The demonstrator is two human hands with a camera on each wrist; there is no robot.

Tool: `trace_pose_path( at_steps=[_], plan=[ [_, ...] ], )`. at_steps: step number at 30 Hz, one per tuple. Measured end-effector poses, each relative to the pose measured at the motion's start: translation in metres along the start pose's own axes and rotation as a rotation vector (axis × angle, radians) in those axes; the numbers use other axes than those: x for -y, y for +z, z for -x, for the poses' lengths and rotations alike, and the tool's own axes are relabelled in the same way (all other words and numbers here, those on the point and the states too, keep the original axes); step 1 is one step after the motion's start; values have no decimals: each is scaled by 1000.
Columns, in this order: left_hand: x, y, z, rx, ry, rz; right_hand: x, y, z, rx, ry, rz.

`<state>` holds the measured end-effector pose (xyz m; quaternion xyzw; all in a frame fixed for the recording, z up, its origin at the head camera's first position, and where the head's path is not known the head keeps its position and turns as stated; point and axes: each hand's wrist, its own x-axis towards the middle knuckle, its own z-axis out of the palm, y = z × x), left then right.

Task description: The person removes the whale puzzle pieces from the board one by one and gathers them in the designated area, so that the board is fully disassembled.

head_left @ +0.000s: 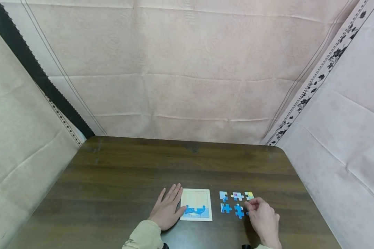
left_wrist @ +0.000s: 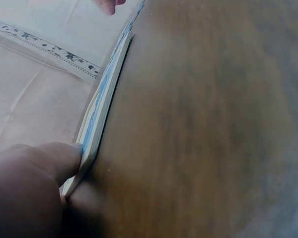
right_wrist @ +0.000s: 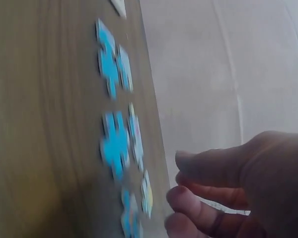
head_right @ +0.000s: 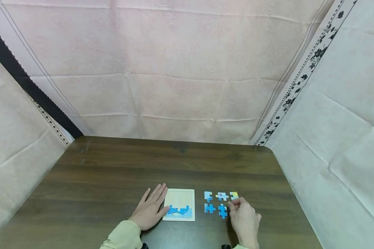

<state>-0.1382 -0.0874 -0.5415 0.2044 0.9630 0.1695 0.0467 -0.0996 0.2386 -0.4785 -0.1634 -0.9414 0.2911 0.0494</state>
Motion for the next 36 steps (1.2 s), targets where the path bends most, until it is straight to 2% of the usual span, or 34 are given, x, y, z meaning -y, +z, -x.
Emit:
trace_pose_path(
  at_steps=[7,9,15,20,24,27,31,36],
  plan=[
    [-1,-2,1,5,-7,5,37,26,10,-67,-189,30],
    [-1,-2,1,3,-7,5,49,35,14,-63,-235,32],
    [-1,-1,1,5,-12,2,83,58,27,36,-348,28],
    [0,1,1,-11,4,-4,99,74,36,146,-449,42],
    [2,3,1,-32,24,5,105,84,40,249,-476,-12],
    [1,2,2,-40,38,20,106,89,42,296,-497,-75],
    [1,-2,3,-39,54,40,105,93,42,320,-514,-116],
    [-1,-5,3,-35,57,42,105,95,42,334,-510,-112]
  ],
)
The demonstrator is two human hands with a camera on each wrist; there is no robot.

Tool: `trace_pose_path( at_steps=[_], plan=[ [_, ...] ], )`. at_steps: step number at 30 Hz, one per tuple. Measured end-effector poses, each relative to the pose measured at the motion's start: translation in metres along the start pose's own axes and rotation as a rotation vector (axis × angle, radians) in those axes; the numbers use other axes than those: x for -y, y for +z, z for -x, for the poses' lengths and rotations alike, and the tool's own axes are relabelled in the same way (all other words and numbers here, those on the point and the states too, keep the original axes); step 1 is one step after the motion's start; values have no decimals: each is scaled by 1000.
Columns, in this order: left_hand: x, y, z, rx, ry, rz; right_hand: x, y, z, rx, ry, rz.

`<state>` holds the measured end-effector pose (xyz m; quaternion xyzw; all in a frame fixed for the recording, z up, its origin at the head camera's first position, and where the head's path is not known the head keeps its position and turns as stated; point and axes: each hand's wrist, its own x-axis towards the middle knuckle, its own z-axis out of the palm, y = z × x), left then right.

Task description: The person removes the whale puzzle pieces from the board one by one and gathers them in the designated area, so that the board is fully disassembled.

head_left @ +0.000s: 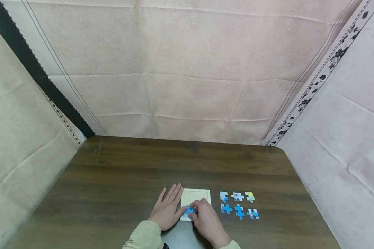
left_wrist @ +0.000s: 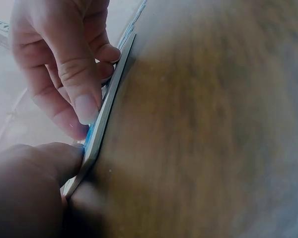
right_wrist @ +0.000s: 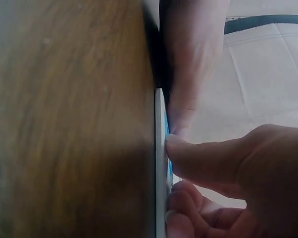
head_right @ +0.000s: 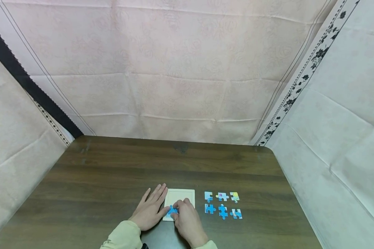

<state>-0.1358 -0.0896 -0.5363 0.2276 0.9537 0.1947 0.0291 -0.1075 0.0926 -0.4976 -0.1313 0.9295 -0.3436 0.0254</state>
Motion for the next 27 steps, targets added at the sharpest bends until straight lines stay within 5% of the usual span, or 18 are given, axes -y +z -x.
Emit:
trace_pose_path(
  at_steps=[27],
  plan=[
    [3,7,-2,-13,-15,-37,0,-2,-3,53,-65,105]
  ],
)
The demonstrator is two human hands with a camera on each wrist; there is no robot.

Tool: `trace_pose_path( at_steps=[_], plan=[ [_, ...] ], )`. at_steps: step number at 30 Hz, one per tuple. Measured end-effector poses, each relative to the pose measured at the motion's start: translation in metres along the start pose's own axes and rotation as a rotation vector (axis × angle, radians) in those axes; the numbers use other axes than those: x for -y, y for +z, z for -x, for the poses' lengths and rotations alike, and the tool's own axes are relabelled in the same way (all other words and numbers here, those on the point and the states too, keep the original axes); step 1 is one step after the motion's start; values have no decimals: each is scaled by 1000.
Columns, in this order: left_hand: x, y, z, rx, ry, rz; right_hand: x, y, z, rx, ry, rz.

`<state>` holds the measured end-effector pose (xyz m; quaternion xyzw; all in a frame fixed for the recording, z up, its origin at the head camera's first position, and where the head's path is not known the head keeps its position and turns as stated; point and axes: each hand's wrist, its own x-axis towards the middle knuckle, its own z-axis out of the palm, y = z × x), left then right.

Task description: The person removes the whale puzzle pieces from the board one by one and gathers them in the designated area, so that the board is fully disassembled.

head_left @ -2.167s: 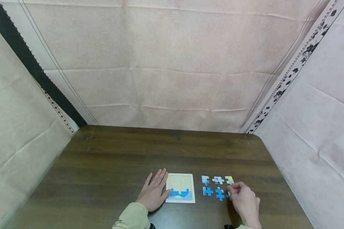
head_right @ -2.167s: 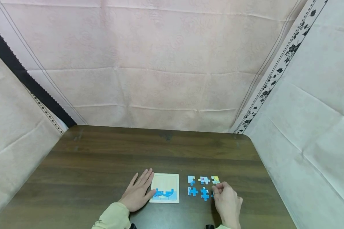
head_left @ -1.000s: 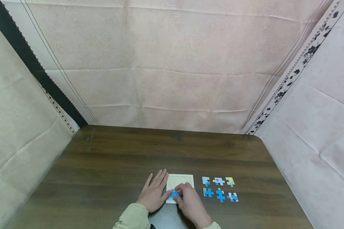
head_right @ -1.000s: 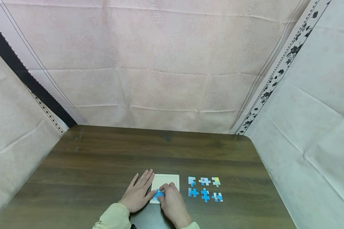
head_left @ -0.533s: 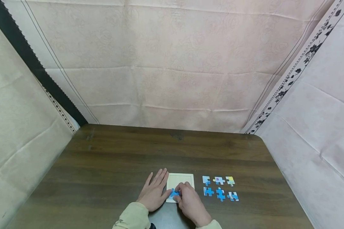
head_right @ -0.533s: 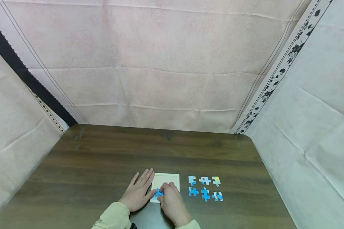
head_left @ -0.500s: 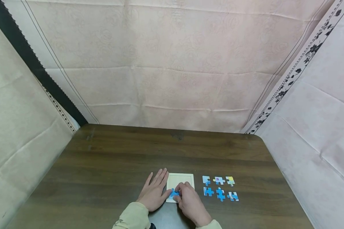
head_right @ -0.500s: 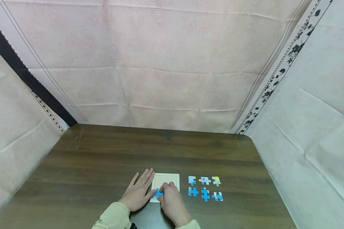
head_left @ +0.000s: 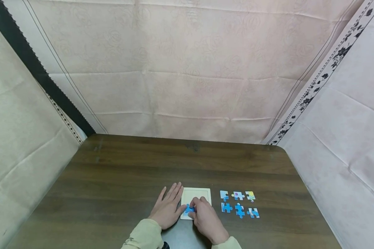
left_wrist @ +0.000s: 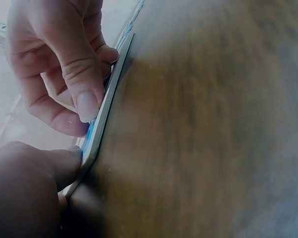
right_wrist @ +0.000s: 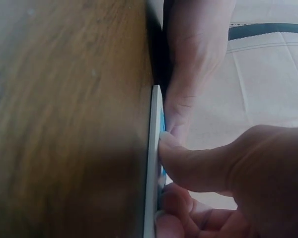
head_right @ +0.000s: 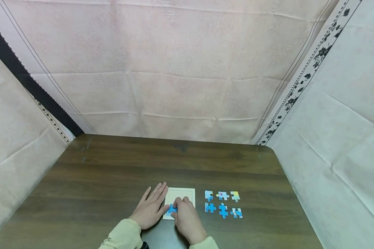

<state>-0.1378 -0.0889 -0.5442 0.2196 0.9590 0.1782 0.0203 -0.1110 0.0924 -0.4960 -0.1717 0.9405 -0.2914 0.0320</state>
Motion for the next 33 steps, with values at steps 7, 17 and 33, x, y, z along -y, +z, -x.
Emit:
trace_pose_path(
  at_steps=[7,17,33],
  plan=[
    [-2,-3,0,17,-6,-5,0,-2,-1,24,6,-7],
    [-8,-12,1,39,-22,-11,1,-3,-3,48,23,-11],
    [-7,-9,1,27,-17,21,2,-5,-3,68,38,-23]
  ],
)
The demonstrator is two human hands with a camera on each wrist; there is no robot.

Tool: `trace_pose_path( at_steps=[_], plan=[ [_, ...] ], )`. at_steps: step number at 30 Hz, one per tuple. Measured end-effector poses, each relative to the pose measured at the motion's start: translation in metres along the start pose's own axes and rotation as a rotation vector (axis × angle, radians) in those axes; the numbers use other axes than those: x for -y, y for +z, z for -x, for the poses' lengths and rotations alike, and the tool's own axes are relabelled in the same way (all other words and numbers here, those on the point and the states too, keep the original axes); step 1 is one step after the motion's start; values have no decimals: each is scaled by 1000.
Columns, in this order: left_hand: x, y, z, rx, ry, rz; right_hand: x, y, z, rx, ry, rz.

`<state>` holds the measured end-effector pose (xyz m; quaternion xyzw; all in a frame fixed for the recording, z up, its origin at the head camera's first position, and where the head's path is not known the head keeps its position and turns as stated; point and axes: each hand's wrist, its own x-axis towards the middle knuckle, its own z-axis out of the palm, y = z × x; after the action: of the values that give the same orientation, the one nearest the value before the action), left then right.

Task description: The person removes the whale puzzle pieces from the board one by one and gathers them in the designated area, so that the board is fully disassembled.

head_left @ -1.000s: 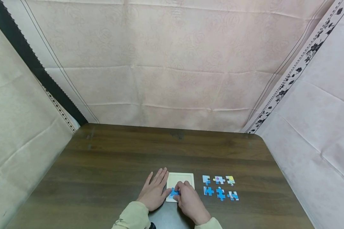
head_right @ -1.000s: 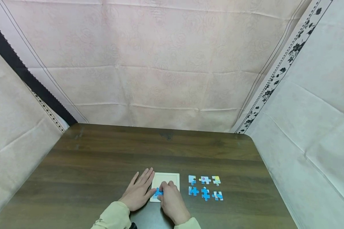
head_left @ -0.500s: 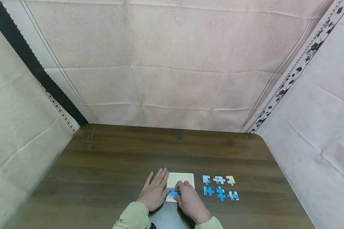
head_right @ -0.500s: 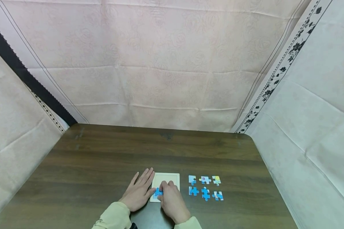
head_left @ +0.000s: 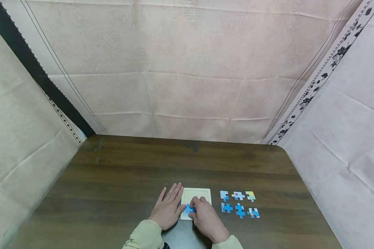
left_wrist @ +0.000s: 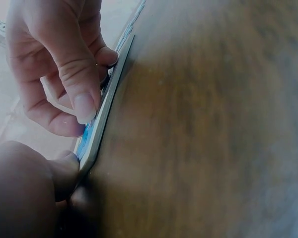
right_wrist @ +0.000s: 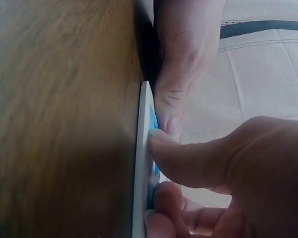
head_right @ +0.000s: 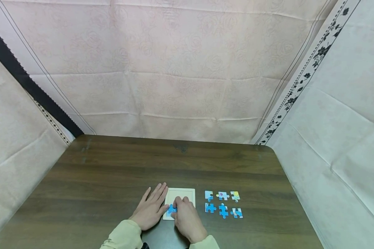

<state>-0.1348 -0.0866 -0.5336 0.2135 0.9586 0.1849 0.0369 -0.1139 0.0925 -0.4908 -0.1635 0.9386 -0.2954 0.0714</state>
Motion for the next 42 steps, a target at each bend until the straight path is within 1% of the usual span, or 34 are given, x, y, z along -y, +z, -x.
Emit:
trace_pose_path(
  at_steps=[5,8,11,16,25,34,38,42],
  plan=[
    [2,2,0,-10,4,-4,1,0,0,7,9,1],
    [2,1,0,-17,17,5,1,-1,0,13,17,-5],
    [1,0,1,-11,23,6,2,-1,0,16,24,-12],
    [0,-1,1,1,16,-11,3,-2,0,13,23,-14],
    [1,1,1,-13,26,1,3,-1,0,3,20,-13],
    [0,-2,1,6,13,-9,0,1,-1,1,10,-9],
    [2,2,0,-6,19,-4,1,0,-1,-4,9,-10],
    [5,8,-1,-17,14,-29,1,0,0,-9,11,-20]
  ],
)
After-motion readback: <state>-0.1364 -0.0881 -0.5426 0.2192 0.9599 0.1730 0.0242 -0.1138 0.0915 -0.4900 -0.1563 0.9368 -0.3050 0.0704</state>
